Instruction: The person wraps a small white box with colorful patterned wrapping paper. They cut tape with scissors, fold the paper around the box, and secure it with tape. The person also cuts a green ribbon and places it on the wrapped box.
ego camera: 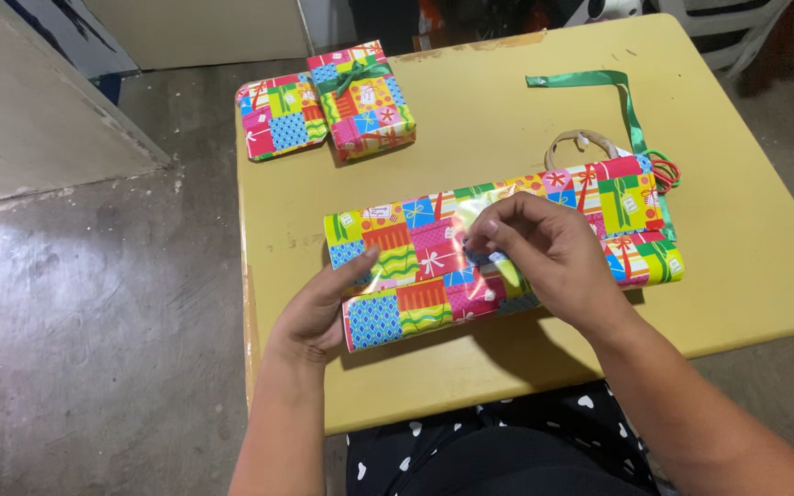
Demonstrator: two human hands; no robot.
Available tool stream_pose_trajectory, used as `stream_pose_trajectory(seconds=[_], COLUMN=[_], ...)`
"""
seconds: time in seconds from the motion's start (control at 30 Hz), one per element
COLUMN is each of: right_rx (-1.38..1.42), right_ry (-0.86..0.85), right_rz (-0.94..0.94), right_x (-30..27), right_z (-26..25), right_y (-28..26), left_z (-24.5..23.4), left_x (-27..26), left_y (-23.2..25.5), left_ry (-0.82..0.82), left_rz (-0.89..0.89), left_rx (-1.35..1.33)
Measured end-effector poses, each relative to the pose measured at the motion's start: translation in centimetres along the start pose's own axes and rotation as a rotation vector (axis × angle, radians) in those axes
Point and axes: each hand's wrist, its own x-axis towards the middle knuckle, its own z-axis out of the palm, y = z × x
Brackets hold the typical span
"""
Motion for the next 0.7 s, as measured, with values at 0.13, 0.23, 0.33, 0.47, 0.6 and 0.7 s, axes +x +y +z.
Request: stream_pose_trajectory(seconds=[0.13,0.23,0.33,0.47,0.6,0.7], right_rx=[-0.005,-0.111,-0.193,-0.485,-0.484,-0.494], right_ry=[-0.018,-0.008,-0.001,0.034,0.051,0.063], right_rz=[-0.001,0.033,0.039,-0.068,-0.095,-0.092], right_x=[-0.1,-0.3,-0.5,-0.7,-0.9,-0.9], right_z=[0.2,0.8,1.7,2.5,2.9,3.0], right_y=[0.0,-0.5,-0.9,-1.5,-1.7,-1.7], left_z=[-0.2,-0.2,-0.3,-0.3,-0.4,-0.6], left_x=[0.1,-0.2,-0.4,-0.4,-0.3,-0.2], left_y=[0.2,0.2,0.2,0.2,0.2,0.2], left_ry=[-0.022,0.008,-0.001,-0.035,-0.046,-0.04], left_rz=[-0.057,-0.066,-0.054,-0.038,-0.033,-0.038], left_rx=[-0.039,-0.061,-0.076,-0.084,-0.08,-0.066])
